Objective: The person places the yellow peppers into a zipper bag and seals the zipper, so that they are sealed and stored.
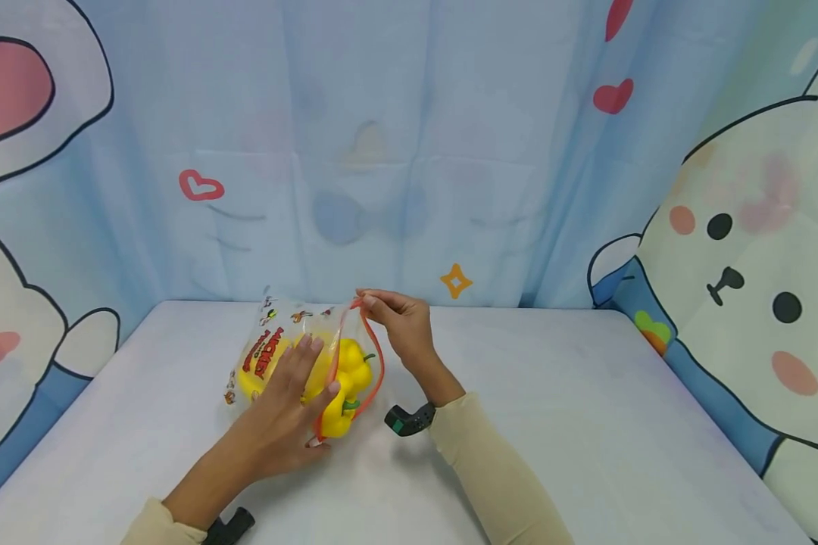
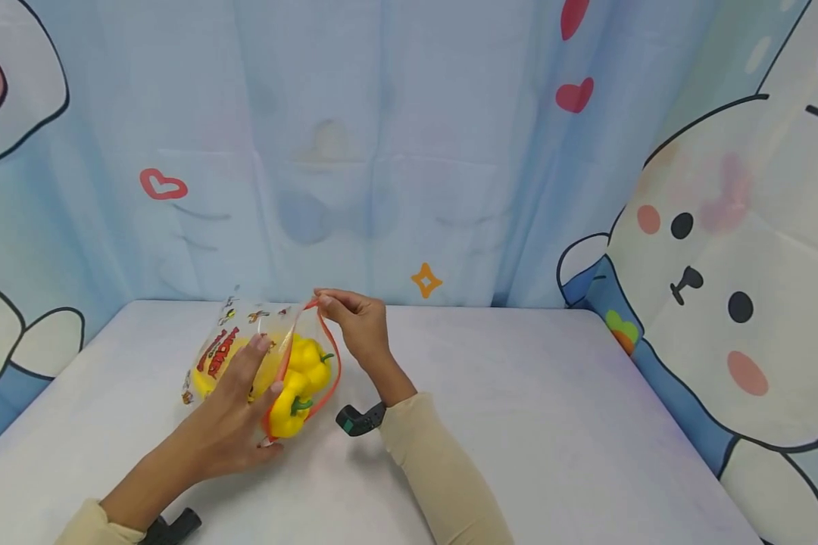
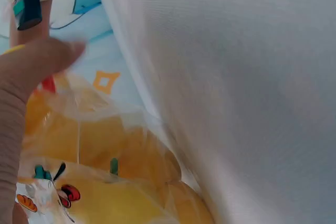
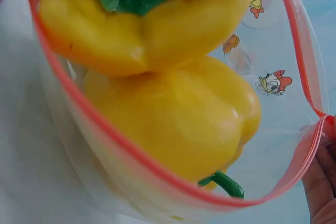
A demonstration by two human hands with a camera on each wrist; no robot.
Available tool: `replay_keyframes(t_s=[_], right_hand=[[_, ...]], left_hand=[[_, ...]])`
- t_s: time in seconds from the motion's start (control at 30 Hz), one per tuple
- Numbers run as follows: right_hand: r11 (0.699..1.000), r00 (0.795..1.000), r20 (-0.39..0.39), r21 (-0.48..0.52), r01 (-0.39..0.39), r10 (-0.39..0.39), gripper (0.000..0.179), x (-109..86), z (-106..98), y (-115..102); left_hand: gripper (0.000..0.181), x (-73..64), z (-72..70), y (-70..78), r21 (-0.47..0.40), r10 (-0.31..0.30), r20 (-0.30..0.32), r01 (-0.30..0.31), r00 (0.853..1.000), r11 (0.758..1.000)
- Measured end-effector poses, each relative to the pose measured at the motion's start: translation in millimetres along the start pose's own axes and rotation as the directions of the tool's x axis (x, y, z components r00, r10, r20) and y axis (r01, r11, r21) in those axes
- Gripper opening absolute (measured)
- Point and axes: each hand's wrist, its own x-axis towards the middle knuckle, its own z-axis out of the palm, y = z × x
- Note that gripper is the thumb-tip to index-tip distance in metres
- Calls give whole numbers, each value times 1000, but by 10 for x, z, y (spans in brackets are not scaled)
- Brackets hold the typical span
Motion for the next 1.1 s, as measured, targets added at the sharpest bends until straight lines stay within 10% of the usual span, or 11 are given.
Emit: replay_keyframes(t_s=[0.37,0.87,1.1], right_hand=[[999,997,-76,50,14,-10,25,117,-146,182],[993,988,-146,98,61,-46,22,135,-279,-3],[970,981,-153,191,150,-122,16,152,-414,-178]], left_hand=[[73,-76,-167,-201,-42,-129,-245,123,961,992],[67,-10,-238,-402,-191,-214,-295,162,931,968],[61,181,-346,-405,-317,-273,-380,153,884,936]])
